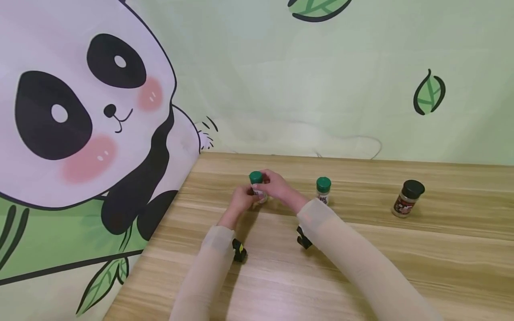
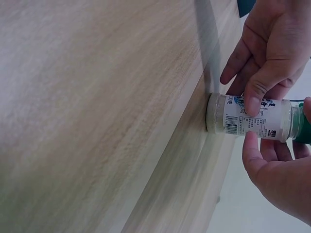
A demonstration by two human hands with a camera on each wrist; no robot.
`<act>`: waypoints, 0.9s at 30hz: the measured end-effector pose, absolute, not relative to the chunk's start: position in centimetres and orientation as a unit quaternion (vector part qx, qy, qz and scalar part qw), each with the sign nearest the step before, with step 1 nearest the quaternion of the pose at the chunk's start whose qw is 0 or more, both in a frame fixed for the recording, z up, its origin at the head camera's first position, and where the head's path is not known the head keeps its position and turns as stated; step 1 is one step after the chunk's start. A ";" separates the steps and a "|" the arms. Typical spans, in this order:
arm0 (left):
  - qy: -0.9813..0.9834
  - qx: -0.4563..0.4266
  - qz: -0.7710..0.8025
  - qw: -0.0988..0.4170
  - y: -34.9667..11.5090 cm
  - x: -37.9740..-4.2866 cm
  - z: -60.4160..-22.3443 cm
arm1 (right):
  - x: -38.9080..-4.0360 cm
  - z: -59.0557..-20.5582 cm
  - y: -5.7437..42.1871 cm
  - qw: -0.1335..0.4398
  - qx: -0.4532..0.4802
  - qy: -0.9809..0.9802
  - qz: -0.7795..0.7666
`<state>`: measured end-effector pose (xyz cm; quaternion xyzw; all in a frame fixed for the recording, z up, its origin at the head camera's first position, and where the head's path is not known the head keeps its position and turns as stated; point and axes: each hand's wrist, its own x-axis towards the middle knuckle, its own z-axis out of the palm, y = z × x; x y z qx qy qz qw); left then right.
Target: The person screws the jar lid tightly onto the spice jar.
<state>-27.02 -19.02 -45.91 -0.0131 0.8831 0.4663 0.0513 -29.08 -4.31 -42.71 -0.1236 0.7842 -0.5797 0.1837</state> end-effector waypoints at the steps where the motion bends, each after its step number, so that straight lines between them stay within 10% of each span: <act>1: 0.884 -0.013 0.464 0.049 -19.0 -27.1 -45.9 | -29.1 -42.7 -4.3 0.183 -0.123 0.785 -0.580; 27: 0.890 -0.008 0.454 0.037 -18.9 -27.0 -46.0 | -29.0 -43.0 -4.8 0.153 -0.111 0.796 -0.576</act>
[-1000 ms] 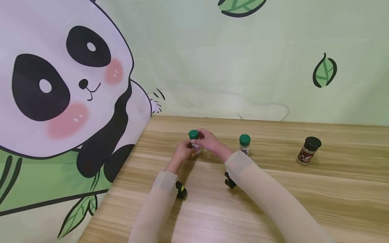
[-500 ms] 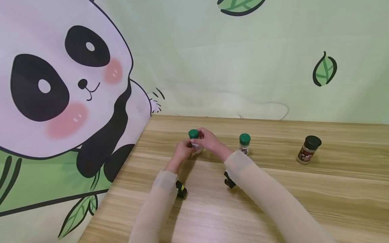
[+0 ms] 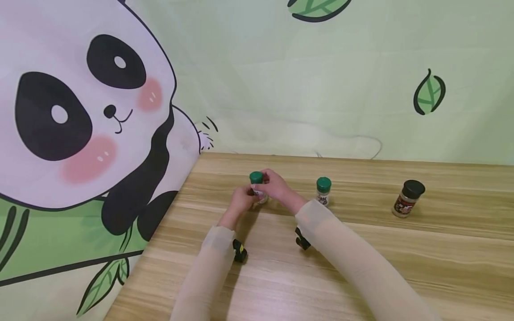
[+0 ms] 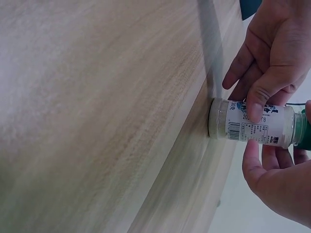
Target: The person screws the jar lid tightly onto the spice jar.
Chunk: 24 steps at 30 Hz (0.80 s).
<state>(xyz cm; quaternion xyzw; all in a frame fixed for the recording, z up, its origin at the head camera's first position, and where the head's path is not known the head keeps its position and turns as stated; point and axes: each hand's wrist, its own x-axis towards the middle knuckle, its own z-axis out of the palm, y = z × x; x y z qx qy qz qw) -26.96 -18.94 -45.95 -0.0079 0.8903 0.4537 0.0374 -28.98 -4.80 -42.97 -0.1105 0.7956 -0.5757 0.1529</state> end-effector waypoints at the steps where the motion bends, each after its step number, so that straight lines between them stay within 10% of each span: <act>1: 0.891 -0.007 0.452 0.037 -18.9 -26.9 -45.9 | -29.0 -43.0 -4.8 0.152 -0.110 0.795 -0.577; 24: 0.890 0.003 0.455 0.036 -19.0 -27.0 -46.0 | -29.4 -42.9 -3.7 0.204 -0.165 0.766 -0.587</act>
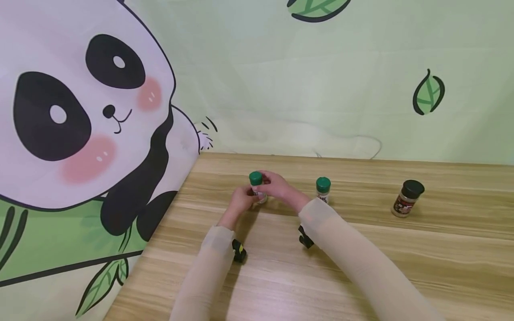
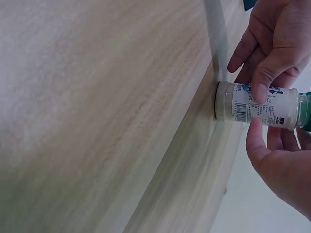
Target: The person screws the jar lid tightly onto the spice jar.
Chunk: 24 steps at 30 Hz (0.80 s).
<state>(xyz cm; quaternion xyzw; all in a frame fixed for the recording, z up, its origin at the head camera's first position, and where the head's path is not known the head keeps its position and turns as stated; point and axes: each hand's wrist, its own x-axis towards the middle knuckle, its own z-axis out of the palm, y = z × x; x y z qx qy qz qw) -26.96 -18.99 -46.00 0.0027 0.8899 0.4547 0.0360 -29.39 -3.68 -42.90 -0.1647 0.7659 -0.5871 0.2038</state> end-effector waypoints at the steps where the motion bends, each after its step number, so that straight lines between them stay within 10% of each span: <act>1: 0.890 0.004 0.454 0.036 -19.0 -27.0 -46.0 | -29.4 -42.9 -3.7 0.208 -0.164 0.764 -0.588; 24: 0.892 -0.006 0.450 0.044 -19.1 -27.1 -46.0 | -29.3 -42.8 -3.7 0.213 -0.148 0.765 -0.589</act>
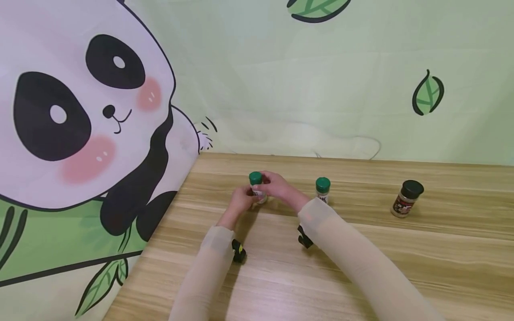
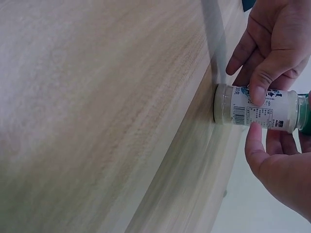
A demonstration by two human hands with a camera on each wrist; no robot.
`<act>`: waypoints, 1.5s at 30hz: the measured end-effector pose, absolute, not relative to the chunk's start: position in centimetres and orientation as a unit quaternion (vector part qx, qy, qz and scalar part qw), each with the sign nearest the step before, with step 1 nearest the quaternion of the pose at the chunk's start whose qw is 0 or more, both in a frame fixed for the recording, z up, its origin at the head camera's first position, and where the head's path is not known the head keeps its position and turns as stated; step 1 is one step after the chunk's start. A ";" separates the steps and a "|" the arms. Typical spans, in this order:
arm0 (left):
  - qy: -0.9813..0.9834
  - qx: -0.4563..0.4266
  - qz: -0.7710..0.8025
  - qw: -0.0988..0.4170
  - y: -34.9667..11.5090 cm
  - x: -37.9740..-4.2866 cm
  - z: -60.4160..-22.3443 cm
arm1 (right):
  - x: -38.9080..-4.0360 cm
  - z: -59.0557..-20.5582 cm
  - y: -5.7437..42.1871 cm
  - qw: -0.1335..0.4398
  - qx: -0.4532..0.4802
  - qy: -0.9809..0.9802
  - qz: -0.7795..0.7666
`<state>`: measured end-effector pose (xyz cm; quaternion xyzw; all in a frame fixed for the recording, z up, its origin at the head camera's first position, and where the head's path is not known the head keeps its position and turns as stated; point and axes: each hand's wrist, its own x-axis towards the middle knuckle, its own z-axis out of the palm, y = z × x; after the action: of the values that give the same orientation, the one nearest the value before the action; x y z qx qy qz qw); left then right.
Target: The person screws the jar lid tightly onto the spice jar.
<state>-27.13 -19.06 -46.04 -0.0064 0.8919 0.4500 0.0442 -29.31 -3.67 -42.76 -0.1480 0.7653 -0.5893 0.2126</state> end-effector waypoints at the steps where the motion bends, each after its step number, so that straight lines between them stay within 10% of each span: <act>1: 0.892 -0.006 0.450 0.044 -19.1 -27.1 -46.0 | -29.3 -42.8 -3.7 0.211 -0.148 0.766 -0.589; 45: 0.883 -0.010 0.466 0.048 -18.8 -26.8 -45.6 | -29.2 -43.0 -4.3 0.179 -0.113 0.776 -0.595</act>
<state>-26.77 -18.82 -45.64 -0.0105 0.8833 0.4663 0.0481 -29.17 -4.28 -43.03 -0.1135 0.7756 -0.5945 0.1791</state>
